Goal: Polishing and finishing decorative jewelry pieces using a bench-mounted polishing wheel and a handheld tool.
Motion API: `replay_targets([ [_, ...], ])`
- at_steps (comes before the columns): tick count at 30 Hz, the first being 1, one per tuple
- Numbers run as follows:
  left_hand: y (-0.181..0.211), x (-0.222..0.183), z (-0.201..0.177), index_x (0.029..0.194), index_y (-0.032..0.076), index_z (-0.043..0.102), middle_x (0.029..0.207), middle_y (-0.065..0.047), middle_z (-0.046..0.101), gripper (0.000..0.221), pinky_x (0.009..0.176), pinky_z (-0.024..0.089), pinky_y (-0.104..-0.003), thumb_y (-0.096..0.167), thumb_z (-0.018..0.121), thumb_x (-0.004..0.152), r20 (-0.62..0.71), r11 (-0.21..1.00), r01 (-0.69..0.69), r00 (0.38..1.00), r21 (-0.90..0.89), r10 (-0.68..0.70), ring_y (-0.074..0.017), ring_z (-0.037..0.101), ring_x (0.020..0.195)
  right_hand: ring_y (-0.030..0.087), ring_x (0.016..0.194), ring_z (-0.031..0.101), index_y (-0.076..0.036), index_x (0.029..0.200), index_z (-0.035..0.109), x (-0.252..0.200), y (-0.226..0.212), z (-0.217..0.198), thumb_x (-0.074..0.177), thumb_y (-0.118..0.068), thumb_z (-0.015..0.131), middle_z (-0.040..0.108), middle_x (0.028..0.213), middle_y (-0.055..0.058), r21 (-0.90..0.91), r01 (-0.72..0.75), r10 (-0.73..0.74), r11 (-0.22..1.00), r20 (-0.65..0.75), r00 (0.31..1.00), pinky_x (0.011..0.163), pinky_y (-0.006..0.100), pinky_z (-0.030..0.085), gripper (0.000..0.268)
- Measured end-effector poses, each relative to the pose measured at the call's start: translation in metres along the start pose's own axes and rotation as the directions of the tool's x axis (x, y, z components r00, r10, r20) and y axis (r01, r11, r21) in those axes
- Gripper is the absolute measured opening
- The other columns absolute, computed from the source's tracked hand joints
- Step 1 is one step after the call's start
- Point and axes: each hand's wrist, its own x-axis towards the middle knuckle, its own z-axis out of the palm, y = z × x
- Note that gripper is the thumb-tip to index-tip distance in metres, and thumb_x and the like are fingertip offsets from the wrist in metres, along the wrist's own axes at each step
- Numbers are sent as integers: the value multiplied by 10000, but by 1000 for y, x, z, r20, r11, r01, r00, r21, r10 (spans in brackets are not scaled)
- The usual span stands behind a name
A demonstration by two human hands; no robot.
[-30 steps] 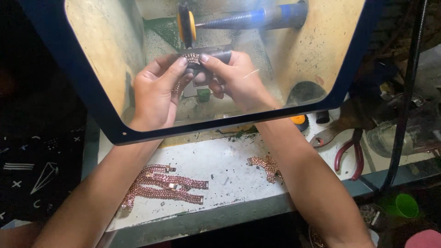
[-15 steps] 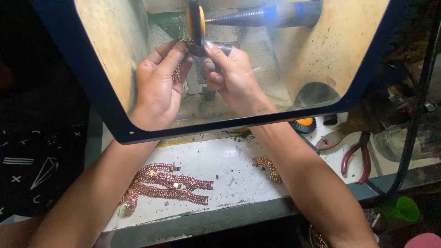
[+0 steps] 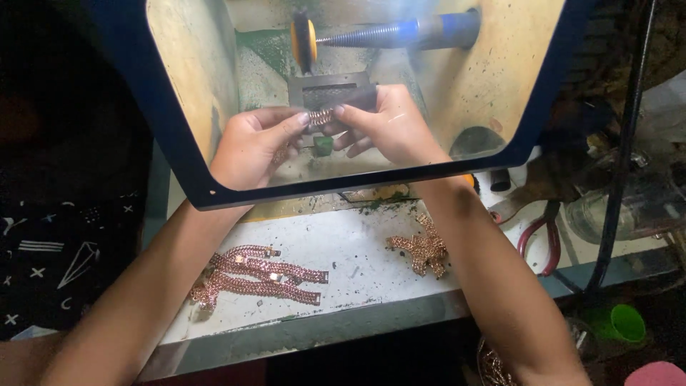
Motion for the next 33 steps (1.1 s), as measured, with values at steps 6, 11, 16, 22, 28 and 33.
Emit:
replay_targets([
  [6,39,-79,-10,1123,25,800,736,-168,727,230,605,547,-292,137,742,931,25,918,126,989,377,-146,-164,597,595,269,720,792,75,1099,712,-25,4,2,906,-28,730,770,920,250,-78,-70,72,994,16,997,590,341,675,219],
  [11,48,-116,-30,1121,17,819,719,-194,734,237,617,531,-322,72,742,905,23,850,128,986,512,-163,-222,608,595,281,763,796,60,1094,738,-68,-16,11,888,-51,753,778,918,265,-145,-220,228,965,42,973,648,344,684,234],
  [16,57,-145,-45,1049,195,921,1072,14,886,241,472,221,-235,237,770,866,-198,552,396,902,734,-384,-121,326,452,97,759,808,-145,1171,798,-117,-19,23,851,-107,774,875,1007,40,-342,-319,342,884,8,940,723,189,674,323],
  [22,15,-176,-96,959,118,956,1075,-21,883,235,849,579,-256,120,847,751,-4,744,150,981,651,-195,-112,797,1012,260,917,795,-8,1180,720,-162,21,26,869,-7,785,786,1087,144,-472,561,-461,680,319,828,769,322,664,317],
  [28,-6,-197,-115,892,122,871,971,5,844,165,844,556,-187,77,846,735,133,646,-215,976,732,175,-79,769,896,341,876,741,77,1164,686,-183,25,40,956,-40,690,743,1044,209,-597,626,-501,502,390,773,730,425,647,239],
  [33,-1,-203,-113,884,125,851,909,23,839,136,831,540,-193,101,841,750,113,608,-239,965,757,239,-62,755,854,368,955,743,102,1123,670,-190,36,42,882,12,746,739,1058,247,-656,623,-491,426,411,768,781,420,675,269],
])
